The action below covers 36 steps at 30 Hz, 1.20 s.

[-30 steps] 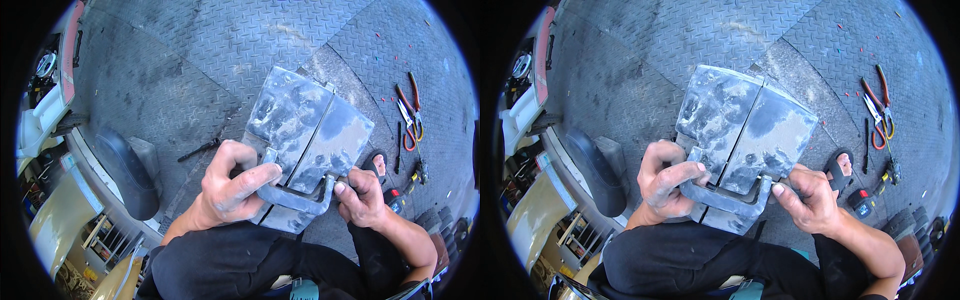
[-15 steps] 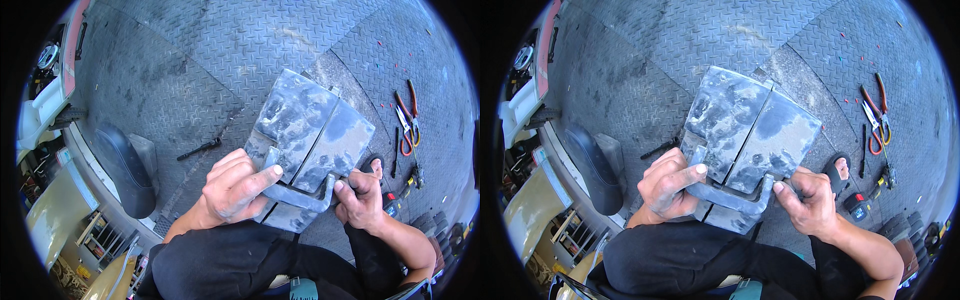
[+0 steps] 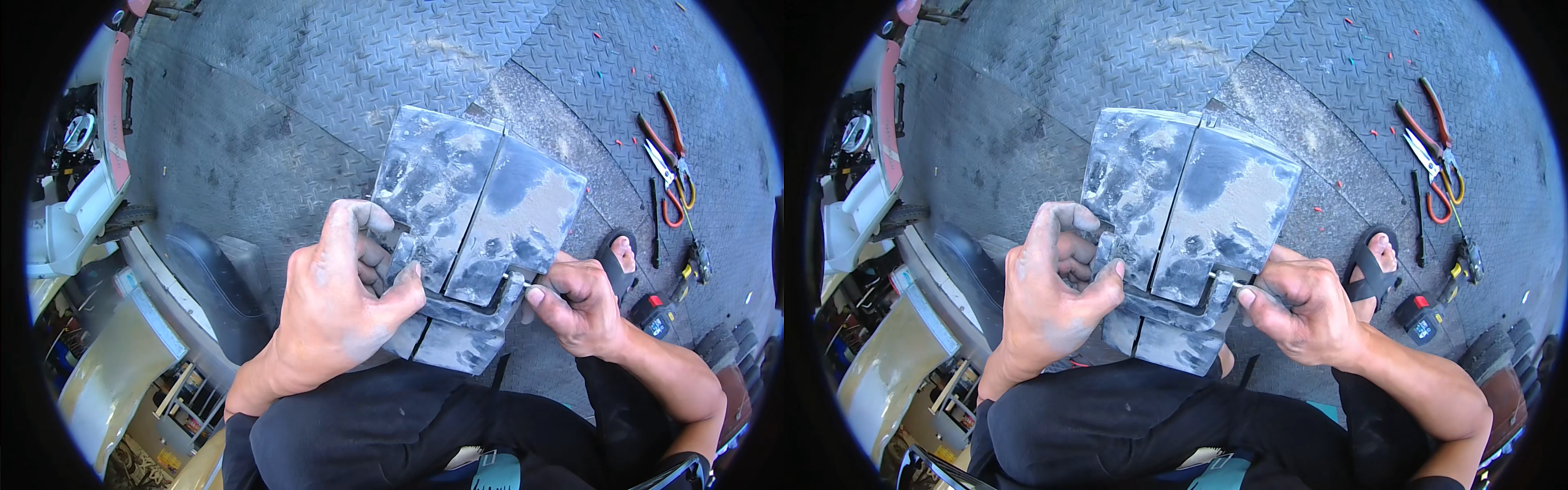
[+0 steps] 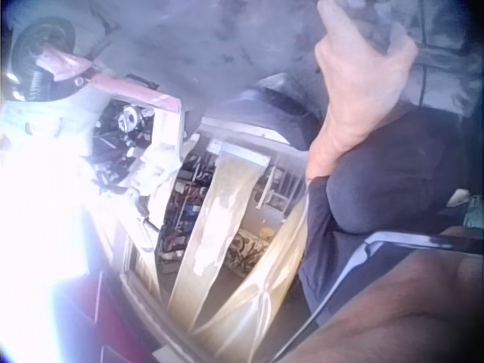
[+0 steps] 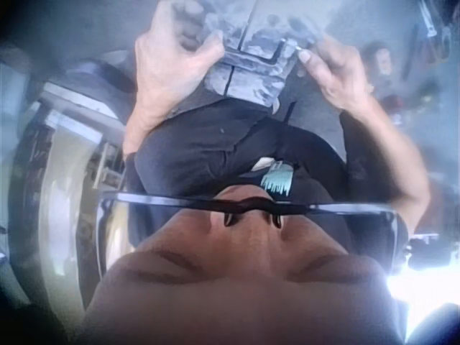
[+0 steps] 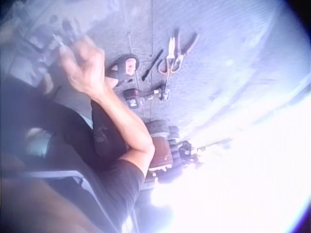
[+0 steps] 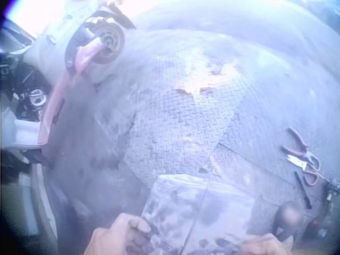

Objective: The person assembles a battery pack by hand, inserting metal strips and securing them with a cordless drill. The person then places the assembled battery pack into the under-seat compartment of a scooter.

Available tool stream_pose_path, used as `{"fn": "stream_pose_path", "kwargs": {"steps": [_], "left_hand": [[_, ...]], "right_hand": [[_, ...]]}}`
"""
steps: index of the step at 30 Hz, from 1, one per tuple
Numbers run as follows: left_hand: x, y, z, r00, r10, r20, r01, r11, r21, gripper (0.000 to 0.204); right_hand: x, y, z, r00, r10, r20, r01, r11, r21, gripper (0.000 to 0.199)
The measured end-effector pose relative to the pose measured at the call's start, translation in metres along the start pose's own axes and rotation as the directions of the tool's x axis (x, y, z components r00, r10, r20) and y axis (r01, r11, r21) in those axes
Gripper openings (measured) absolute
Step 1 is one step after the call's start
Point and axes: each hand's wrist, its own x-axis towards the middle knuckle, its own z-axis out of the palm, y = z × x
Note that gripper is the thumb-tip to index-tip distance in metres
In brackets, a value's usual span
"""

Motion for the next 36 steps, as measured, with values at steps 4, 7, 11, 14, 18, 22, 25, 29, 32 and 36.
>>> {"fn": "stream_pose_path", "kwargs": {"steps": [4, 7, 11, 14, 18, 22, 25, 29, 32, 36], "left_hand": [[-0.001, 0.003, 0.008, 0.997, 0.040, -0.059, -0.032, 0.992, 0.125, 0.034], [-0.002, 0.000, 0.011, 0.986, 0.131, -0.106, -0.111, 0.977, 0.180, 0.024], [-0.002, -0.002, 0.005, 0.997, 0.006, -0.071, 0.001, 0.996, 0.094, 0.022], [0.000, -0.006, 0.002, 0.999, -0.019, -0.039, 0.022, 0.997, 0.077, 0.022], [0.001, -0.011, 0.001, 0.996, -0.092, -0.009, 0.092, 0.995, -0.044, 0.024], [0.001, -0.014, -0.001, 0.978, -0.208, 0.031, 0.210, 0.967, -0.144, 0.027], [0.002, -0.015, -0.002, 0.972, -0.230, 0.038, 0.233, 0.950, -0.207, 0.029], [0.004, -0.016, -0.003, 0.970, -0.241, 0.041, 0.244, 0.940, -0.239, 0.029], [0.004, -0.016, -0.003, 0.974, -0.227, 0.022, 0.226, 0.945, -0.238, 0.029], [0.003, -0.017, -0.001, 0.966, -0.257, -0.009, 0.245, 0.933, -0.264, 0.035]], "right_hand": [[-0.001, 0.005, 0.000, 0.999, 0.043, 0.001, -0.043, 0.995, 0.093, 0.030], [-0.003, 0.006, 0.002, 0.998, 0.063, -0.005, -0.062, 0.990, 0.130, 0.032], [-0.005, 0.005, 0.008, 0.992, 0.116, -0.046, -0.105, 0.976, 0.191, 0.034], [-0.003, 0.002, 0.010, 0.995, 0.050, -0.086, -0.037, 0.989, 0.145, 0.034], [-0.002, -0.002, 0.006, 0.996, 0.070, -0.058, -0.063, 0.991, 0.116, 0.033], [-0.004, -0.005, 0.005, 0.993, 0.109, -0.044, -0.105, 0.991, 0.081, 0.032], [-0.003, -0.009, 0.008, 0.991, 0.117, -0.066, -0.111, 0.990, 0.089, 0.031], [-0.003, -0.020, 0.010, 0.973, 0.222, -0.061, -0.213, 0.968, 0.133, 0.035], [-0.004, -0.027, 0.007, 0.919, 0.395, 0.009, -0.393, 0.911, 0.129, 0.042], [0.000, -0.033, 0.008, 0.912, 0.410, 0.030, -0.410, 0.906, 0.103, 0.046]]}}
